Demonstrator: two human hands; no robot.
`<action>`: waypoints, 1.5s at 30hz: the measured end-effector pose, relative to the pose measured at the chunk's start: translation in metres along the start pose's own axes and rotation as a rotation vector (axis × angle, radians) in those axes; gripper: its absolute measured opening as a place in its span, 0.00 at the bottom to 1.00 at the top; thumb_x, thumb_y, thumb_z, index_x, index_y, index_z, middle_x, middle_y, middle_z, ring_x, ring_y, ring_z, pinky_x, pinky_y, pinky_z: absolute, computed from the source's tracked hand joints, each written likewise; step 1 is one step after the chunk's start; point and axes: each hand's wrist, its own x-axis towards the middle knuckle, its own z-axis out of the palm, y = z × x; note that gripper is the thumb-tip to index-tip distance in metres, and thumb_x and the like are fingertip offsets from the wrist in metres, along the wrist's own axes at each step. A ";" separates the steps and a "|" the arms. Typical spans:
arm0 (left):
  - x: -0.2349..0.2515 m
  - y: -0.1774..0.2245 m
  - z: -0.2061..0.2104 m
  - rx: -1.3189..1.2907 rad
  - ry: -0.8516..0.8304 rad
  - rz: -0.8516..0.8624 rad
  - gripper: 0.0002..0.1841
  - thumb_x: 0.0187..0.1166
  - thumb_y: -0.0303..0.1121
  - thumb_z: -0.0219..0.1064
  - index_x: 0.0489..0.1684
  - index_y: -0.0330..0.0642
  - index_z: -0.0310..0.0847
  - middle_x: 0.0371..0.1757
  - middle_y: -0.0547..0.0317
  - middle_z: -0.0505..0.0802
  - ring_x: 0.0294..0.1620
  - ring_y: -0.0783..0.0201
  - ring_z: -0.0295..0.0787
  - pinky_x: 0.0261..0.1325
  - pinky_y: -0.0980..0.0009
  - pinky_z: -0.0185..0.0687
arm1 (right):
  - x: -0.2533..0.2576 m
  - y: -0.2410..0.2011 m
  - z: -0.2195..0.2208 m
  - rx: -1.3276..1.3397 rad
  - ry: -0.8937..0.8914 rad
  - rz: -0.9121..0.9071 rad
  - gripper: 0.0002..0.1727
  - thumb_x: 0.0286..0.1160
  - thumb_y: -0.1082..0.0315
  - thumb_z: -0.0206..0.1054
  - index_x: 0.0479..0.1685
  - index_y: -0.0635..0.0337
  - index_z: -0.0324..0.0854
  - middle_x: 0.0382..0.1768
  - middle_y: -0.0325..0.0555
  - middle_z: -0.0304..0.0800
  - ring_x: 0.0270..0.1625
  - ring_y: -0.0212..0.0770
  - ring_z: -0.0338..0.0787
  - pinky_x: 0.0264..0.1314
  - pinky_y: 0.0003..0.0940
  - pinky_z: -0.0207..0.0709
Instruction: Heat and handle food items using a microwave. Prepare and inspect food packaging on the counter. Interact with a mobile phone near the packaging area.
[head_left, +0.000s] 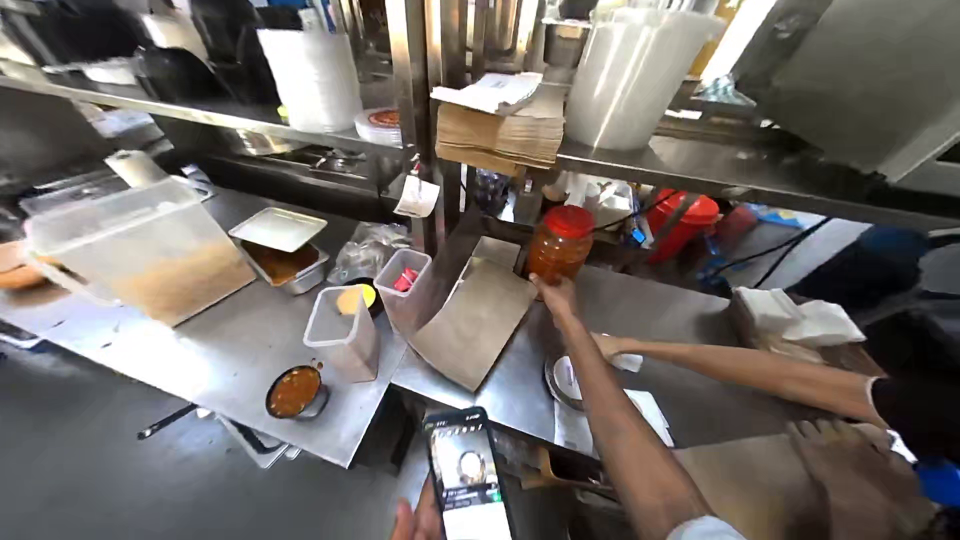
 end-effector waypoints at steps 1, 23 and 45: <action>0.016 0.008 -0.002 0.028 -0.012 -0.019 0.39 0.82 0.68 0.53 0.88 0.55 0.64 0.75 0.62 0.87 0.74 0.60 0.84 0.75 0.54 0.81 | -0.024 -0.015 -0.006 0.006 0.017 -0.047 0.45 0.66 0.48 0.81 0.80 0.65 0.71 0.70 0.66 0.83 0.71 0.61 0.83 0.74 0.62 0.76; 0.127 -0.080 0.099 0.256 -0.256 -0.435 0.39 0.84 0.70 0.45 0.88 0.58 0.60 0.71 0.49 0.87 0.63 0.49 0.90 0.52 0.48 0.93 | -0.282 0.000 -0.159 0.478 -0.109 0.062 0.25 0.78 0.67 0.69 0.76 0.49 0.75 0.57 0.48 0.91 0.51 0.45 0.94 0.49 0.42 0.91; 0.090 -0.134 0.124 0.321 -0.365 -0.817 0.31 0.92 0.58 0.37 0.88 0.53 0.56 0.65 0.50 0.88 0.56 0.55 0.92 0.45 0.60 0.92 | -0.357 0.059 -0.222 0.543 0.212 0.206 0.27 0.74 0.71 0.61 0.76 0.62 0.72 0.56 0.49 0.91 0.54 0.39 0.94 0.55 0.37 0.91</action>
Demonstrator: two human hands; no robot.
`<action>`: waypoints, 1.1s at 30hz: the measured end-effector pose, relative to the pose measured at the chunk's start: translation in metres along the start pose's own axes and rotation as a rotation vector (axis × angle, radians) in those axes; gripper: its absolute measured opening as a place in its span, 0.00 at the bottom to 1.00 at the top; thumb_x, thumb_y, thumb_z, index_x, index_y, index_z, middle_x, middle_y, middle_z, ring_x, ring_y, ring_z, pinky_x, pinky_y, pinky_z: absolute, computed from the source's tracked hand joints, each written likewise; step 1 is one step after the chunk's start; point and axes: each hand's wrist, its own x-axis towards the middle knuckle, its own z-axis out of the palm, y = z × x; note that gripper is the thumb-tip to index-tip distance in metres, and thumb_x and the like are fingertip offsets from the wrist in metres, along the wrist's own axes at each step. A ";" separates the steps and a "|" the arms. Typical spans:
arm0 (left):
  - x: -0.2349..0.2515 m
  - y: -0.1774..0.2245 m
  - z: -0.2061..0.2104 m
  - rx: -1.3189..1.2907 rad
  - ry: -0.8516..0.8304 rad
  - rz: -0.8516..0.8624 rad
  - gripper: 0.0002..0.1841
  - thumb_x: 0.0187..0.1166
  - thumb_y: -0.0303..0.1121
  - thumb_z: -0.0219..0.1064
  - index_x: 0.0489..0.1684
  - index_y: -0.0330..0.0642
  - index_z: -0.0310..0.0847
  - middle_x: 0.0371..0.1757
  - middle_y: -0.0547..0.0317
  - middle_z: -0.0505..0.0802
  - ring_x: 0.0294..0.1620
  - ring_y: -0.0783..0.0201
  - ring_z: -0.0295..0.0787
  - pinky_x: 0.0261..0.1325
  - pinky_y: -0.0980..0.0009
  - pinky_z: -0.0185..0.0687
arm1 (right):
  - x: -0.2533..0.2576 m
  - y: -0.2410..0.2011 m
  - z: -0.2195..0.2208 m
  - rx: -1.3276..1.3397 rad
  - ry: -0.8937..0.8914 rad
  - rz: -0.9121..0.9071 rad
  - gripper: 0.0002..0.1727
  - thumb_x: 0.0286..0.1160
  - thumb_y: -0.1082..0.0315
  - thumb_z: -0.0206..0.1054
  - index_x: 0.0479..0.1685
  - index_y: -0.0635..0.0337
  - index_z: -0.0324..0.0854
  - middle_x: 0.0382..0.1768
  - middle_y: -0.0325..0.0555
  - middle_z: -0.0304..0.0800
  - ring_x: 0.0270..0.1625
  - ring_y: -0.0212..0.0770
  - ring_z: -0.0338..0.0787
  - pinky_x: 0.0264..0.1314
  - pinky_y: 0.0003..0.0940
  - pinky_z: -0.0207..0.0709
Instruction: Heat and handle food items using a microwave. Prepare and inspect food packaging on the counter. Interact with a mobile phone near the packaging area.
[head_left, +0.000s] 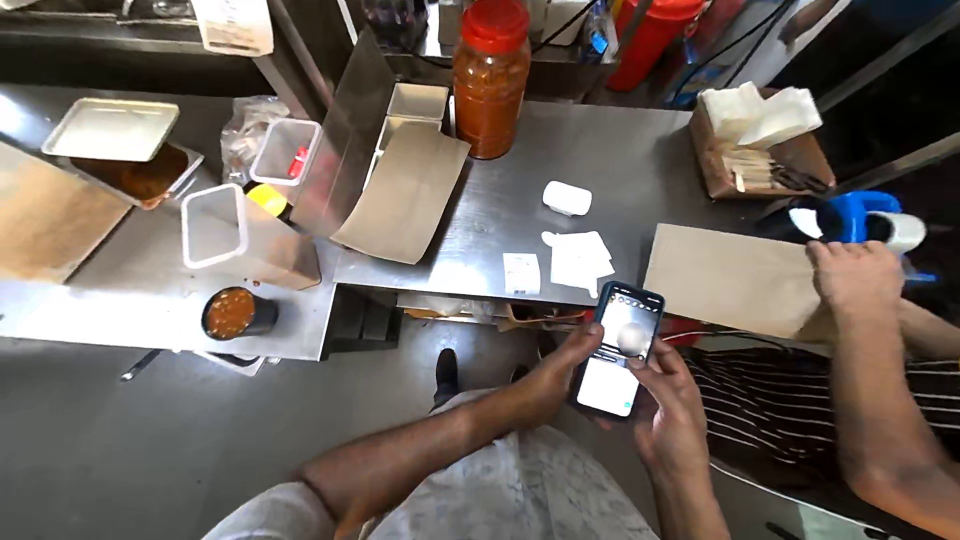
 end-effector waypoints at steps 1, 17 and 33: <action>0.001 0.001 0.001 0.000 0.003 -0.013 0.31 0.92 0.58 0.37 0.88 0.55 0.55 0.64 0.50 0.88 0.55 0.55 0.92 0.45 0.60 0.92 | 0.000 0.000 -0.001 -0.002 0.005 -0.002 0.28 0.73 0.71 0.61 0.76 0.62 0.72 0.57 0.48 0.91 0.55 0.39 0.94 0.55 0.36 0.91; 0.012 0.021 -0.014 0.022 0.021 0.101 0.39 0.88 0.68 0.30 0.91 0.53 0.55 0.72 0.52 0.85 0.61 0.56 0.90 0.50 0.53 0.93 | 0.014 -0.011 0.002 -0.153 -0.306 -0.006 0.56 0.61 0.74 0.71 0.96 0.38 0.47 0.73 0.45 0.82 0.61 0.44 0.91 0.52 0.41 0.92; -0.001 0.031 -0.015 -0.026 0.086 0.138 0.40 0.86 0.70 0.32 0.92 0.59 0.56 0.78 0.56 0.82 0.72 0.57 0.83 0.65 0.52 0.86 | 0.018 -0.009 0.024 -0.182 -0.316 -0.087 0.60 0.58 0.67 0.80 0.96 0.32 0.47 0.78 0.42 0.76 0.64 0.44 0.89 0.52 0.40 0.92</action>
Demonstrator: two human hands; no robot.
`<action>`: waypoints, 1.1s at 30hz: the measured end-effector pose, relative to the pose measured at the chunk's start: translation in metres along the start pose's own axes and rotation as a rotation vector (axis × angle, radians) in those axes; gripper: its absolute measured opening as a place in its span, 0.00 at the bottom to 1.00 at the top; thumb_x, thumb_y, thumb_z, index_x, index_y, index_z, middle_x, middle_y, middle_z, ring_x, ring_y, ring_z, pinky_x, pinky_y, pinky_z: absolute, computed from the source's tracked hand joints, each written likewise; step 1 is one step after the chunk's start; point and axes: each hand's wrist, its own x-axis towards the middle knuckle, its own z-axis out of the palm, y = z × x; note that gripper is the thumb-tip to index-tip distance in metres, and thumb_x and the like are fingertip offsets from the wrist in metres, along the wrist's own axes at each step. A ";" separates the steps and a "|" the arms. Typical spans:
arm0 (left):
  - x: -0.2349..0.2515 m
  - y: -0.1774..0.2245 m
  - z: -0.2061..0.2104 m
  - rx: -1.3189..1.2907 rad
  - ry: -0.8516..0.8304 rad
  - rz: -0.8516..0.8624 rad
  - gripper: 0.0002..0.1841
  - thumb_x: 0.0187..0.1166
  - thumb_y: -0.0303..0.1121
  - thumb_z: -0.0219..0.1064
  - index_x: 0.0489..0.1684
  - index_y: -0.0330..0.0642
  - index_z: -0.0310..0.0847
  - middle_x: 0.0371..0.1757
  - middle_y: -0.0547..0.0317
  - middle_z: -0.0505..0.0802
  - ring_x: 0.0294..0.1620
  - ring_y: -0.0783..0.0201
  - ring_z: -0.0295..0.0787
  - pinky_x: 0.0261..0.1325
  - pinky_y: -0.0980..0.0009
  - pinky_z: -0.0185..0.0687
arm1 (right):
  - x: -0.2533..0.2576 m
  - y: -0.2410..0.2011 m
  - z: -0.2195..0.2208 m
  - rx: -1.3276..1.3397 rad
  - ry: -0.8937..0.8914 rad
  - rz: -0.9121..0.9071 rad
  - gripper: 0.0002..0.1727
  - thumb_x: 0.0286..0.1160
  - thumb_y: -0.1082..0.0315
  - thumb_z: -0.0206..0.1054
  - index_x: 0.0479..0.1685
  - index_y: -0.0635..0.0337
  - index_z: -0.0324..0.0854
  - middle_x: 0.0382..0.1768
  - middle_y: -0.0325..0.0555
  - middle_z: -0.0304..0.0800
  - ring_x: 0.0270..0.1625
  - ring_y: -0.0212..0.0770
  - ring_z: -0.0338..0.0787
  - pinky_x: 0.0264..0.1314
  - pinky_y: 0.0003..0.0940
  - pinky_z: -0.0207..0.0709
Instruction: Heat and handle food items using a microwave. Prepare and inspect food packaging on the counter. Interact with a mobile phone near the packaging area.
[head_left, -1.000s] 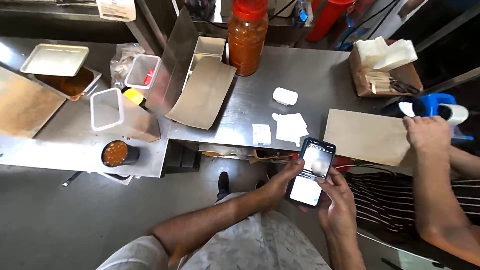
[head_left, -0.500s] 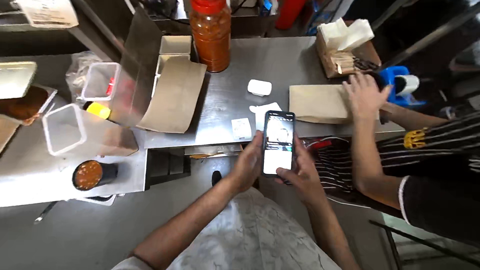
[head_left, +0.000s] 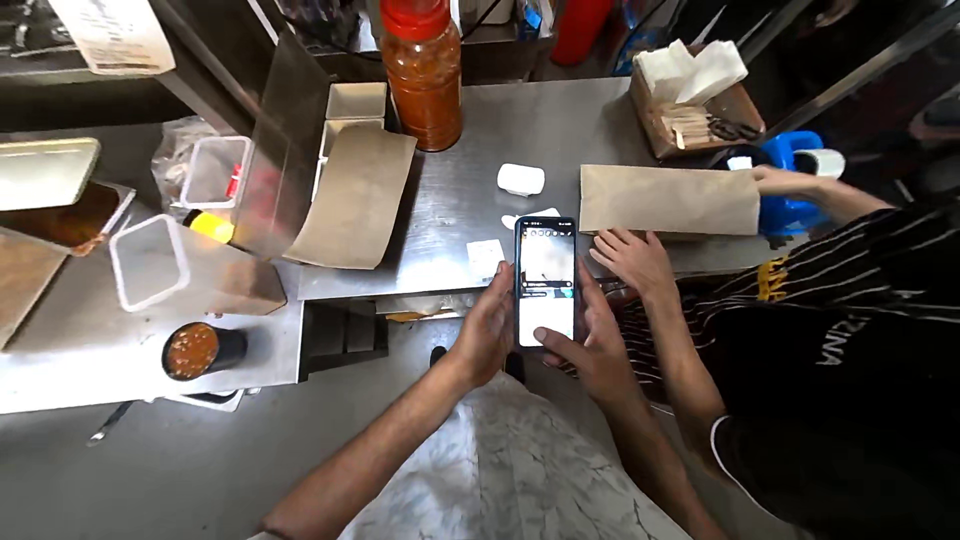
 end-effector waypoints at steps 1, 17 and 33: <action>-0.001 0.000 -0.002 -0.017 -0.009 0.001 0.40 0.86 0.70 0.32 0.92 0.58 0.55 0.77 0.53 0.82 0.69 0.54 0.85 0.59 0.50 0.89 | 0.001 0.000 -0.002 0.065 -0.024 -0.003 0.56 0.63 0.71 0.76 0.96 0.37 0.48 0.79 0.44 0.76 0.68 0.45 0.87 0.59 0.41 0.90; -0.008 -0.006 -0.001 0.011 -0.046 0.062 0.37 0.88 0.67 0.34 0.88 0.56 0.60 0.73 0.50 0.85 0.64 0.51 0.89 0.49 0.50 0.93 | 0.005 0.002 0.010 0.186 0.061 -0.098 0.48 0.63 0.76 0.74 0.91 0.54 0.57 0.72 0.53 0.80 0.69 0.48 0.86 0.68 0.43 0.86; -0.014 -0.007 0.000 0.057 -0.039 0.091 0.35 0.90 0.65 0.35 0.90 0.59 0.58 0.74 0.53 0.84 0.65 0.54 0.88 0.55 0.52 0.91 | -0.003 0.002 0.020 0.035 0.116 -0.049 0.53 0.61 0.68 0.80 0.92 0.38 0.55 0.73 0.45 0.81 0.61 0.46 0.90 0.49 0.41 0.93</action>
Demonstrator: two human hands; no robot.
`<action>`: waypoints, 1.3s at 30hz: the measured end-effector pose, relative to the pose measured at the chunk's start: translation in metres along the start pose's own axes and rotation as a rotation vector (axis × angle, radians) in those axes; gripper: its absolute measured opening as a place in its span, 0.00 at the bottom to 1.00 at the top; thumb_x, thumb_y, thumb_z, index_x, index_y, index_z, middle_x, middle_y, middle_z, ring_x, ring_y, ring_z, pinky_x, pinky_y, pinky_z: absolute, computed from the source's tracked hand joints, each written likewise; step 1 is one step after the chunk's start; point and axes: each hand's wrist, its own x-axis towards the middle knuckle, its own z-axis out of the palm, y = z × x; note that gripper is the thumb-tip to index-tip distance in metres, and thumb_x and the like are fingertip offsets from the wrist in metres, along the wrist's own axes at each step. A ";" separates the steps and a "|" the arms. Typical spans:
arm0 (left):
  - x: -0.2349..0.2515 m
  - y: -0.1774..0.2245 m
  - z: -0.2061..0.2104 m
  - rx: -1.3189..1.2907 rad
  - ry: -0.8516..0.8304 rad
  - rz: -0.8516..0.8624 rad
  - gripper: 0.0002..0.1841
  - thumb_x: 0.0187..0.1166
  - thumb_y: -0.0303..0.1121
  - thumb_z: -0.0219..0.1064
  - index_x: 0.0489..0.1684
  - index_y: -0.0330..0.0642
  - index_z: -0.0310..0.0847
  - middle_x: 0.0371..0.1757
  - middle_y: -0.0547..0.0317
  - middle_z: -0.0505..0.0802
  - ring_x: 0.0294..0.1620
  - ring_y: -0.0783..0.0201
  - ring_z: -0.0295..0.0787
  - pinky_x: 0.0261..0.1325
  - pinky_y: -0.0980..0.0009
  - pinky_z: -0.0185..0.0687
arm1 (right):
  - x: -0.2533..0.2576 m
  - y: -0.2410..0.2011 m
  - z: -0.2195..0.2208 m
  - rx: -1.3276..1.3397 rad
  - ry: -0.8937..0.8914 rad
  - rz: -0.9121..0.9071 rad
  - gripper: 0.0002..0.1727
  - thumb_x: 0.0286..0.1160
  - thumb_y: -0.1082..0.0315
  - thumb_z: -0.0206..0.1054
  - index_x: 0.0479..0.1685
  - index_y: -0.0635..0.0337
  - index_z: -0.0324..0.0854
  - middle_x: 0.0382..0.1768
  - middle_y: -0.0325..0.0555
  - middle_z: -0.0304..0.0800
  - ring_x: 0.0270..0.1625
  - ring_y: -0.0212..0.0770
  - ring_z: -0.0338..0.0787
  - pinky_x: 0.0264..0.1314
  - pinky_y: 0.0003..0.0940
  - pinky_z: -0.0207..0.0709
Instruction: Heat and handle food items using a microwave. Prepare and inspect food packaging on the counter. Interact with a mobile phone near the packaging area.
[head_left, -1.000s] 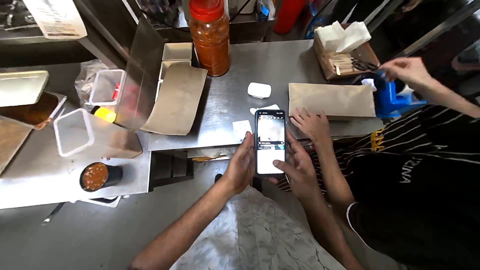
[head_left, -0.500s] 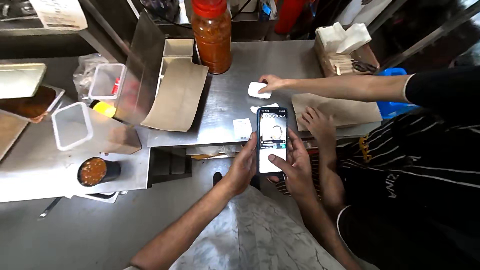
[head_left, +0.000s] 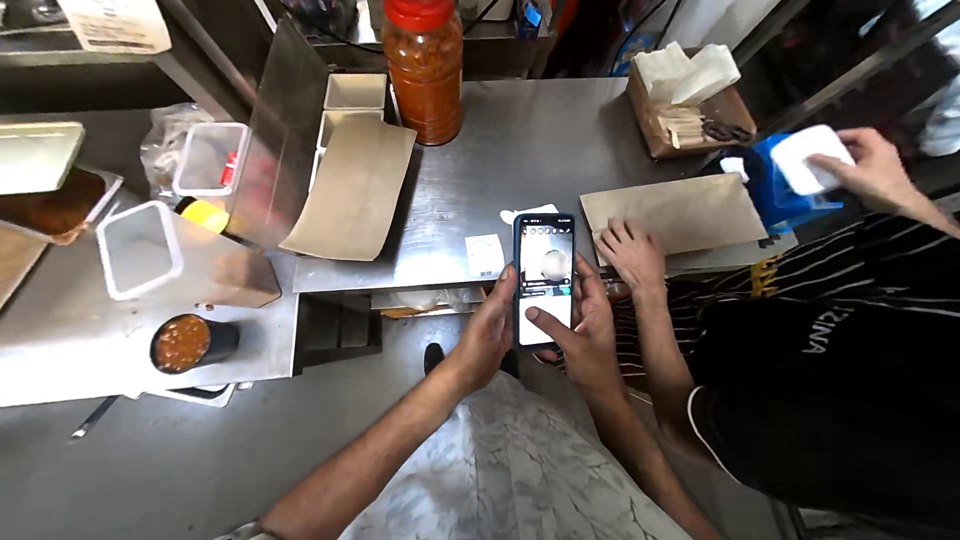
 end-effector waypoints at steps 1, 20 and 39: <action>0.000 0.000 -0.001 -0.001 0.000 0.000 0.35 0.89 0.66 0.34 0.90 0.59 0.58 0.74 0.53 0.84 0.64 0.54 0.89 0.54 0.52 0.92 | 0.000 0.000 -0.001 0.007 -0.005 0.001 0.52 0.63 0.68 0.80 0.92 0.38 0.56 0.73 0.45 0.81 0.61 0.46 0.91 0.48 0.40 0.93; 0.003 -0.005 -0.005 -0.045 -0.030 -0.072 0.39 0.88 0.68 0.34 0.89 0.54 0.58 0.73 0.48 0.84 0.64 0.50 0.88 0.53 0.50 0.92 | -0.004 0.004 -0.015 0.122 -0.034 -0.026 0.41 0.70 0.77 0.62 0.91 0.52 0.61 0.75 0.48 0.81 0.68 0.43 0.87 0.66 0.38 0.87; 0.008 0.002 -0.005 -0.142 -0.081 -0.089 0.40 0.86 0.71 0.31 0.92 0.58 0.54 0.78 0.49 0.81 0.67 0.50 0.87 0.47 0.49 0.93 | -0.003 -0.004 -0.046 0.088 -0.216 0.010 0.47 0.65 0.72 0.62 0.95 0.49 0.54 0.80 0.46 0.76 0.64 0.40 0.89 0.60 0.37 0.88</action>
